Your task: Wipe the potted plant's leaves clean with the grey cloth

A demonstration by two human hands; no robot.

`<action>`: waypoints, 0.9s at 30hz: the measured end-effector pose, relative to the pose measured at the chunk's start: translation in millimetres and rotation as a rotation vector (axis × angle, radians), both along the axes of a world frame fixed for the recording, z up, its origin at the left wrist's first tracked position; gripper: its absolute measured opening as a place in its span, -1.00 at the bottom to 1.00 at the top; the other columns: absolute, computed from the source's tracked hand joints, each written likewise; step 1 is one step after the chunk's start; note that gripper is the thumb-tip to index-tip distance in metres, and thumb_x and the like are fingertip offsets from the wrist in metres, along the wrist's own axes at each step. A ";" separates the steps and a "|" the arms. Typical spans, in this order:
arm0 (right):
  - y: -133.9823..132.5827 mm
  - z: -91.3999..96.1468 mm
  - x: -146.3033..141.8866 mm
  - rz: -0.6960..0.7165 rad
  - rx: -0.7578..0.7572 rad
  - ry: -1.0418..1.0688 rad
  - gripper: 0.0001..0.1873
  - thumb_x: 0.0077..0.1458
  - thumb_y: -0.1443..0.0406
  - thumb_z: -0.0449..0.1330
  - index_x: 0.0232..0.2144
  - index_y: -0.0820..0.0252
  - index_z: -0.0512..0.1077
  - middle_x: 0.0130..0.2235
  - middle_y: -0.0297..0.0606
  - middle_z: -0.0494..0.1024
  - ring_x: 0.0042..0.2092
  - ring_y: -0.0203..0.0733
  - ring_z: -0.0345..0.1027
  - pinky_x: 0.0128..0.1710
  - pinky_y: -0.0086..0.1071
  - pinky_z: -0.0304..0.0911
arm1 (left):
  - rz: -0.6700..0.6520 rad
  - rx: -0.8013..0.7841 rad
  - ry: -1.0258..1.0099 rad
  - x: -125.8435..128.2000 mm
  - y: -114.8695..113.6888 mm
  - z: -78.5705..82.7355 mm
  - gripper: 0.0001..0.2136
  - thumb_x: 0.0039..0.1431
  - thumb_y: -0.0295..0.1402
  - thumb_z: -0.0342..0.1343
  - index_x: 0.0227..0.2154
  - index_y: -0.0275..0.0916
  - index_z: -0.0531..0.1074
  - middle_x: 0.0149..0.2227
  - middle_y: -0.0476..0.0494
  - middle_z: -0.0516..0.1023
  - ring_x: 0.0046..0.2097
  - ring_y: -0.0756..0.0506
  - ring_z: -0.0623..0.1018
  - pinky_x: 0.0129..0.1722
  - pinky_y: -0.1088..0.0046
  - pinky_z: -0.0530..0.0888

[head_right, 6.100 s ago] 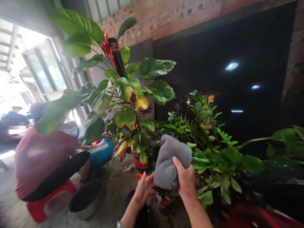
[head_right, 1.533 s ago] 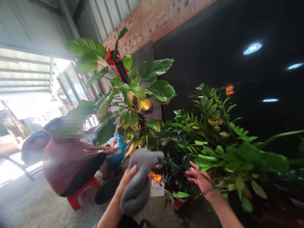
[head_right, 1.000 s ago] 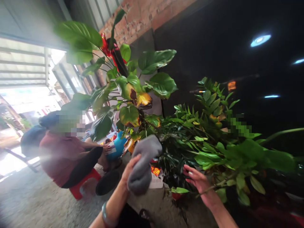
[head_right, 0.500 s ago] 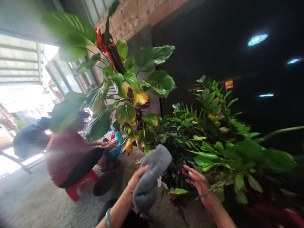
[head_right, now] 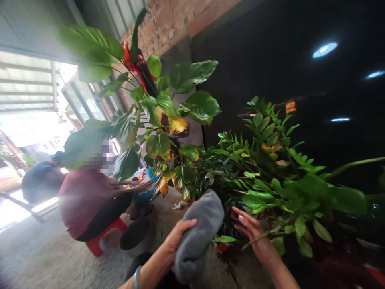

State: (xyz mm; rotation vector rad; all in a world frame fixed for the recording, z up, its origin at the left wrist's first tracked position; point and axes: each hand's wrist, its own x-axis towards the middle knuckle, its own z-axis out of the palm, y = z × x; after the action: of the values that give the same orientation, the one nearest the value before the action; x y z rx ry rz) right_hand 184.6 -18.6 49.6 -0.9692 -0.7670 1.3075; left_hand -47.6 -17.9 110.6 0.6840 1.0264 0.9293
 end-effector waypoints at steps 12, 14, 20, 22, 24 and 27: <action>6.0 -8.6 1.6 0.010 0.020 -0.080 -0.49 -0.28 -0.03 0.37 -0.22 -0.01 0.62 -0.04 -0.12 0.61 0.07 0.23 0.40 0.02 0.05 0.29 | 0.122 -0.213 0.026 15.1 27.6 5.4 -0.88 0.02 -0.41 0.18 -0.52 -0.37 0.48 -0.64 -0.16 0.53 -0.63 -0.06 0.46 -0.50 0.43 0.42; 1.9 -6.7 2.9 -0.016 0.021 -0.120 -0.48 -0.28 -0.05 0.35 -0.22 -0.02 0.62 -0.04 -0.14 0.61 0.07 0.21 0.40 0.06 0.05 0.26 | -0.002 -0.220 0.010 10.4 8.3 -17.2 -0.88 0.00 -0.40 0.17 -0.43 -0.38 0.52 -0.61 -0.17 0.56 -0.58 -0.11 0.51 -0.47 0.41 0.43; -2.1 -2.9 5.9 0.050 0.025 -0.146 -0.50 -0.23 -0.03 0.33 -0.22 0.03 0.62 -0.04 -0.10 0.61 0.09 0.25 0.38 0.02 0.06 0.28 | 0.202 0.056 -0.085 -3.1 23.2 59.7 -0.93 -0.04 -0.42 0.18 -0.50 -0.32 0.50 -0.64 -0.05 0.54 -0.60 -0.03 0.45 -0.53 0.49 0.40; -1.6 -1.1 1.8 0.006 0.013 -0.129 -0.52 -0.26 -0.02 0.34 -0.25 0.02 0.63 -0.07 -0.10 0.63 0.07 0.27 0.39 0.01 0.09 0.28 | 0.359 0.172 -0.147 -0.2 44.3 85.1 -0.94 -0.02 -0.42 0.18 -0.51 -0.31 0.49 -0.64 -0.01 0.53 -0.59 -0.01 0.46 -0.50 0.50 0.42; -1.7 0.3 -3.2 -0.023 0.012 -0.100 -0.53 -0.29 -0.02 0.36 -0.27 -0.01 0.63 -0.08 -0.12 0.63 0.06 0.27 0.39 0.01 0.09 0.28 | 0.424 0.172 -0.149 5.1 57.6 82.8 -0.95 -0.03 -0.44 0.19 -0.52 -0.31 0.47 -0.63 -0.02 0.53 -0.58 -0.01 0.47 -0.47 0.50 0.43; -3.0 -0.6 -7.2 -0.040 0.019 -0.085 -0.52 -0.30 -0.01 0.37 -0.25 -0.03 0.62 -0.04 -0.14 0.61 0.07 0.27 0.39 -0.01 0.07 0.31 | 0.257 -0.018 -0.044 10.3 50.9 34.0 -0.94 -0.06 -0.45 0.22 -0.54 -0.32 0.46 -0.66 -0.06 0.52 -0.62 -0.03 0.45 -0.50 0.46 0.42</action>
State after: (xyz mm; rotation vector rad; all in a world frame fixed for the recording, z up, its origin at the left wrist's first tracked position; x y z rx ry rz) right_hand 177.4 -21.7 49.0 -1.0256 -0.8194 1.2288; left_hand -37.3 33.0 144.6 0.5218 1.0985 1.1515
